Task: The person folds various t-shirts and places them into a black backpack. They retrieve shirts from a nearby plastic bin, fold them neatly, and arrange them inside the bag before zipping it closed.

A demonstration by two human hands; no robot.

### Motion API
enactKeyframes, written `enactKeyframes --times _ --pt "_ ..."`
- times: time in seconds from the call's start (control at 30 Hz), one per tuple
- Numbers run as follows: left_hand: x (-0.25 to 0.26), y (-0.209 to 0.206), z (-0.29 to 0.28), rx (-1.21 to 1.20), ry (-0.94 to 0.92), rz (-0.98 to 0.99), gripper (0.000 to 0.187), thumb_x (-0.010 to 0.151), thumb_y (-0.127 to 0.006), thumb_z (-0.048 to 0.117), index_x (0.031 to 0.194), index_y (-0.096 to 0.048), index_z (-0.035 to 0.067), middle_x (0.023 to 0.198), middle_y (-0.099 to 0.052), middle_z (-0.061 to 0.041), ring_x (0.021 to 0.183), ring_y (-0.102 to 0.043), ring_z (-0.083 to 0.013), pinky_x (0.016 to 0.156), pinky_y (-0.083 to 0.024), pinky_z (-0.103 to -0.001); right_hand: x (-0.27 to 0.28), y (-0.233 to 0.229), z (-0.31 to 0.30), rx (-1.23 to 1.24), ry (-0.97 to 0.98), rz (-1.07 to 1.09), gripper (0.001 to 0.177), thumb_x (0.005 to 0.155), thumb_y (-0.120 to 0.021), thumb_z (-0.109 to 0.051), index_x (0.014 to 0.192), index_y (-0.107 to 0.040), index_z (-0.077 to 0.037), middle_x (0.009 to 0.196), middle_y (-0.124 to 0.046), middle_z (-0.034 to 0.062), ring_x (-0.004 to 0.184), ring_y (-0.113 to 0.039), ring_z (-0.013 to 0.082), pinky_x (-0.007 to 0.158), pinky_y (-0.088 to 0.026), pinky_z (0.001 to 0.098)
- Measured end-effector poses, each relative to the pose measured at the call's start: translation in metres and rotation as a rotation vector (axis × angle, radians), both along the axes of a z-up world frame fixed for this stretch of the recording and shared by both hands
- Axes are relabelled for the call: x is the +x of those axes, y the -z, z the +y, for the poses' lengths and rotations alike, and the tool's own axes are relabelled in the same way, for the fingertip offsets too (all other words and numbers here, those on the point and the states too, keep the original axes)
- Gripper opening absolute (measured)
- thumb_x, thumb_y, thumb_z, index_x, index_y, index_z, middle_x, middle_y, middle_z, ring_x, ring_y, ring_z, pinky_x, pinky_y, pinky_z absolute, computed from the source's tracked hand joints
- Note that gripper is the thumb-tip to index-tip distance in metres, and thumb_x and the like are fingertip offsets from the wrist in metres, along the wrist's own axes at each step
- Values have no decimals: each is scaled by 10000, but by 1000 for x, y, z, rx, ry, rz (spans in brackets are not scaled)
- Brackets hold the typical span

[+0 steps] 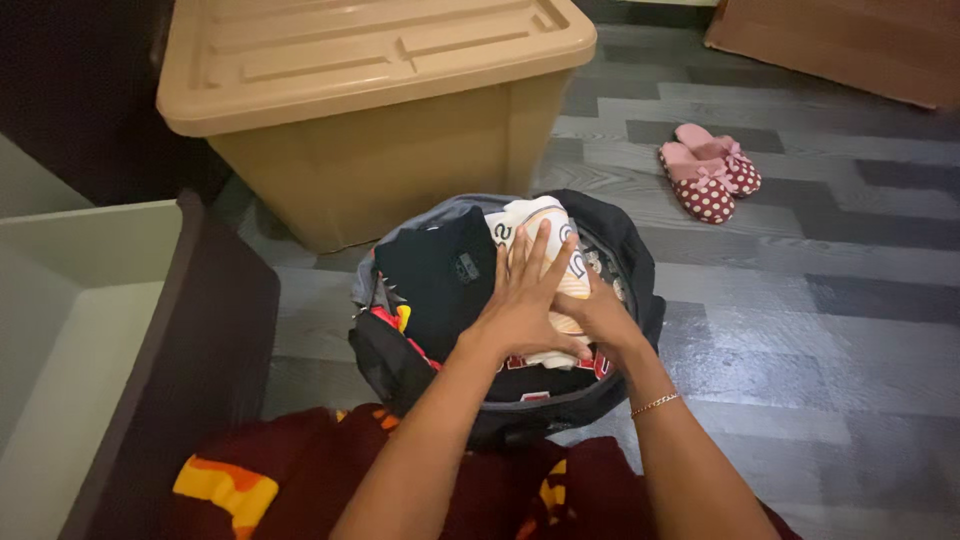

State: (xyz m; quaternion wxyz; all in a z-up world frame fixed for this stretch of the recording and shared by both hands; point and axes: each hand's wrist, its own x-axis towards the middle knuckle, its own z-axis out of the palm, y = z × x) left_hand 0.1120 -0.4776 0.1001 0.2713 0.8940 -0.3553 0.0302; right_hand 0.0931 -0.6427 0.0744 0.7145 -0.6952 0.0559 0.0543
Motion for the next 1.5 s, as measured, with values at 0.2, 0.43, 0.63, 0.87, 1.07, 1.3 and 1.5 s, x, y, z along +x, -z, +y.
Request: enactKeyframes --times 0.2,0.43,0.63,0.87,1.07,1.3,1.5 --pt "10 11 -11 120 -69 28 1650 391 -968 640 1638 -9 139 1692 96 -250 1541 123 -523 1224 20 -665 6 8 -3 4 -64 15 755 815 -745 -162 1484 -423 -20 1265 -668 146 1084 -658 209 909 -546 344" --pt "17 17 -4 147 -132 140 1644 401 -975 633 1635 9 171 1700 118 -196 1554 146 -465 1214 11 -657 6 4 -27 -469 -246 -93 935 880 -809 -239 1562 -226 21 1449 -515 222 1274 -554 253 1046 -453 362" --pt "15 14 -14 185 -157 154 1624 428 -994 582 1635 16 183 1703 131 -192 1552 160 -466 1209 5 -677 10 -18 -42 -738 121 -38 584 894 -695 -376 1393 -619 -83 1175 -767 203 922 -760 278 855 -568 379" --pt "14 5 -31 270 -181 171 1605 414 -1002 541 1646 -34 191 1710 82 -180 1551 139 -488 1156 -62 -778 23 -3 -45 -1120 457 -452 393 817 -792 -253 1150 -743 -50 1080 -664 238 1032 -633 434 882 -507 493" --pt "11 7 -44 266 -211 151 1605 409 -1003 560 1633 -46 161 1697 51 -207 1531 116 -523 1120 -97 -811 37 32 -47 -1263 431 -491 357 871 -730 -202 1191 -730 -45 1109 -677 215 1052 -604 423 923 -484 507" --pt "11 10 -44 322 -214 140 1567 436 -982 562 1631 -65 130 1701 30 -212 1536 91 -526 1121 -108 -803 62 61 -60 -1172 516 -495 153 977 -671 -158 1049 -745 -44 1004 -716 192 970 -657 408 908 -502 499" --pt "10 6 -47 415 -218 181 1555 459 -978 560 1628 -57 106 1700 35 -215 1535 92 -523 1137 -96 -791 74 69 -69 -569 641 -303 152 969 -662 -119 1051 -714 -3 896 -734 118 775 -686 205 715 -528 337"
